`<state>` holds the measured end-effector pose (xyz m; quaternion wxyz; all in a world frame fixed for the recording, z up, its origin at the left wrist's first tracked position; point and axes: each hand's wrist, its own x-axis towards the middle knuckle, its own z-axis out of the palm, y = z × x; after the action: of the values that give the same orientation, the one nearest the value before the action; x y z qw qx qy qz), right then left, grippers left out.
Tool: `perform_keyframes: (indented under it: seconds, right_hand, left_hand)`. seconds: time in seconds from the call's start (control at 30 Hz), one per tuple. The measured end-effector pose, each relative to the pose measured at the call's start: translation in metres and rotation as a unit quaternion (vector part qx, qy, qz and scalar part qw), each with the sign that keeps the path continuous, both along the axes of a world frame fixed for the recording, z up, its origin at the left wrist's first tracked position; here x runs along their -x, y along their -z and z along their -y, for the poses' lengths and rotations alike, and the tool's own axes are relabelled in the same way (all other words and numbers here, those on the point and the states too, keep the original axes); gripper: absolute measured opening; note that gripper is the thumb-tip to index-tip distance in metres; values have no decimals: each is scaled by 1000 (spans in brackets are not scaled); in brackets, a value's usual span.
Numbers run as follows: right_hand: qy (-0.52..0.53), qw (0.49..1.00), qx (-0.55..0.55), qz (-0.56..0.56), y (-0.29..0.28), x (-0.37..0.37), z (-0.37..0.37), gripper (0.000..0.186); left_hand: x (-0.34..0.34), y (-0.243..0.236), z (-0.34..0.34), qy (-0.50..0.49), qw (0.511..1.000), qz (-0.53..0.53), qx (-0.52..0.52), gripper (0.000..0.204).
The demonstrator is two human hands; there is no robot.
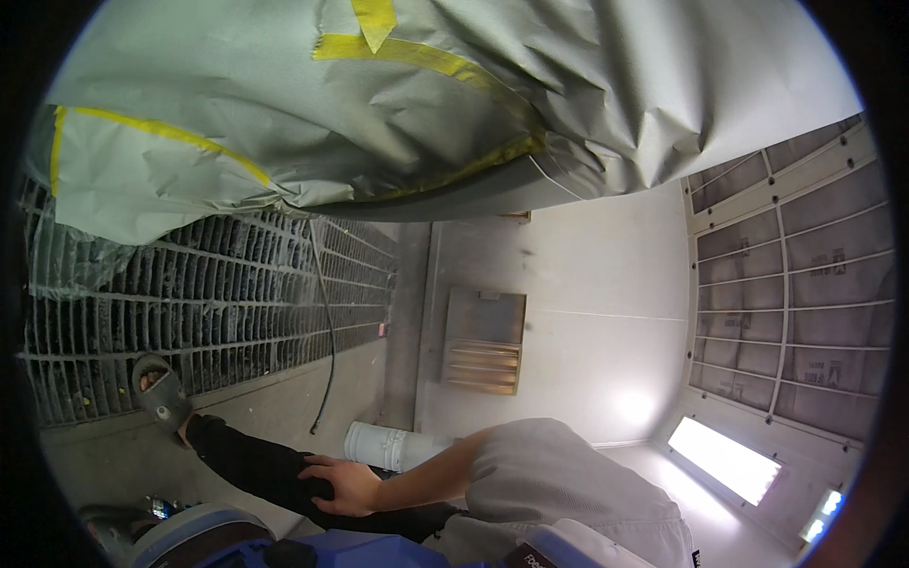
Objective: The person uses a spray gun to apply grey paint to a car bumper in a paint booth. They repeatedly wipe the surface with a cloth while spraying, then move around the part to cover different areas. The person briefly pauses to remove a piece of tape from the booth wall before resuming the painting process.
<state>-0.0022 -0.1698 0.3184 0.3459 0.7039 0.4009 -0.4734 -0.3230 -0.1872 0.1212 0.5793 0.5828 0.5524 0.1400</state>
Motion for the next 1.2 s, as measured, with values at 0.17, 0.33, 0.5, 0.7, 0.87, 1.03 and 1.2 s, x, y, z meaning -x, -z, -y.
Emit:
perform_keyframes:
  seconds: [0.17, 0.33, 0.5, 0.7, 0.87, 1.03, 1.2]
  right_hand:
    - [-2, 1000, 2, -6, 0, -4, -6, 56]
    - [-3, 1000, 3, -11, -1, -7, -10, 56]
    - [-28, 999, -25, -26, 1, -2, -8, 55]
    - [-35, 999, -22, -32, 1, 4, 2, 56]
    - [-39, 998, -36, -25, 2, 4, 15, 55]
    - [-39, 998, -38, -29, 0, 3, 22, 54]
    - [-37, 998, -42, -31, 0, -3, 24, 54]
  left_hand:
    - [-2, -2, -3, 5, 1000, -2, 2, 72]
    - [-5, -6, -2, 4, 1000, -6, -3, 71]
    - [-6, -18, 9, 3, 1000, -17, -21, 69]
    - [-13, -34, 26, 1, 999, -19, -36, 67]
    - [-16, -32, 37, -16, 998, -26, -57, 70]
    - [-25, -27, 36, -51, 993, -47, -92, 76]
    - [-31, -26, 33, -43, 993, -45, -102, 78]
